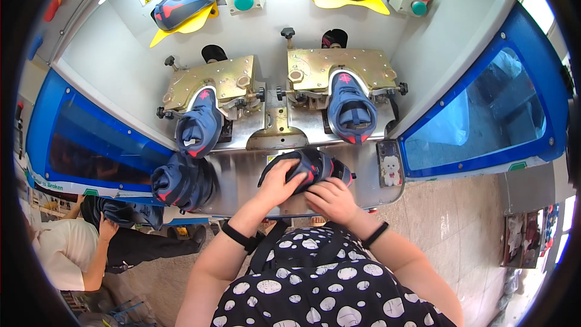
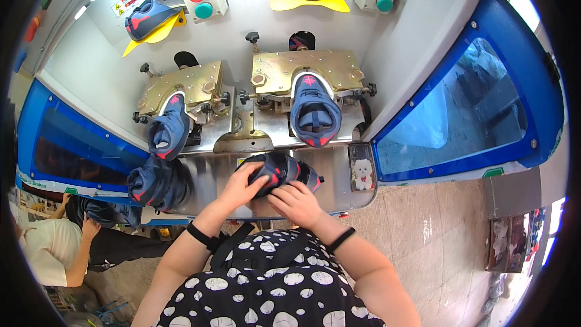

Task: Operating a specialized lasting and molding machine to form and set the shapes of shoes.

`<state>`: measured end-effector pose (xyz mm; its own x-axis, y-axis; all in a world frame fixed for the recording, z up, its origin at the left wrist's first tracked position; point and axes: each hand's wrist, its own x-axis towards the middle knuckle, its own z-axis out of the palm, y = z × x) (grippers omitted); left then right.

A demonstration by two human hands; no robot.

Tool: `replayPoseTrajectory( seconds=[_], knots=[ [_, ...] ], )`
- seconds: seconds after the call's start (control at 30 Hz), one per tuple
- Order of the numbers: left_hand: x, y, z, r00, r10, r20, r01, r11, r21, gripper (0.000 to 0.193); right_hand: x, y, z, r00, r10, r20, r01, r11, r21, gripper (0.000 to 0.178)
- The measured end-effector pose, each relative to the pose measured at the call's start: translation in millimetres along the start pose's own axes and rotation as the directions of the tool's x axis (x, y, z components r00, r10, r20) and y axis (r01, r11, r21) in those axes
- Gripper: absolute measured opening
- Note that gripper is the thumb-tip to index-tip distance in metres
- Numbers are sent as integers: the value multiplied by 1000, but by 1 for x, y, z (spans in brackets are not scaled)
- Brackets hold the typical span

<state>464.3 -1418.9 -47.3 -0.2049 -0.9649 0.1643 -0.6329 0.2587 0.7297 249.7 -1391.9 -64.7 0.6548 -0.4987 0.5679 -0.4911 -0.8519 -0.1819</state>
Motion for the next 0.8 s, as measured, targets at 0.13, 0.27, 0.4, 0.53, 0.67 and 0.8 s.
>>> replayPoseTrajectory(
  seconds=[0.13, 0.27, 0.4, 0.53, 0.67, 0.8],
  knots=[
    [-27, -17, -7, 995, 76, 63, -79, 996, 42, 67, -39, 7, -38, 936, 331, -116, -333, 943, 2, 60],
    [-38, -29, -10, 995, 41, 92, -53, 991, 124, 55, -46, 20, -40, 739, 665, 112, -673, 737, 65, 99],
    [-22, -40, 5, 998, 44, -54, -40, 996, 74, 35, -34, 26, -19, 699, 662, 270, -697, 715, 52, 104],
    [-20, -36, 36, 990, 58, 125, -74, 989, 127, 36, -32, 30, -6, 763, 623, 173, -633, 774, 7, 99],
    [-10, -30, 41, 992, 68, 108, -60, 995, -75, 43, -34, 37, -17, 712, 690, 131, -699, 713, 50, 99],
    [-15, -25, 26, 973, 55, -224, -92, 983, -156, 41, -22, 22, -38, 851, 525, -7, -523, 847, -89, 87]
  ],
)
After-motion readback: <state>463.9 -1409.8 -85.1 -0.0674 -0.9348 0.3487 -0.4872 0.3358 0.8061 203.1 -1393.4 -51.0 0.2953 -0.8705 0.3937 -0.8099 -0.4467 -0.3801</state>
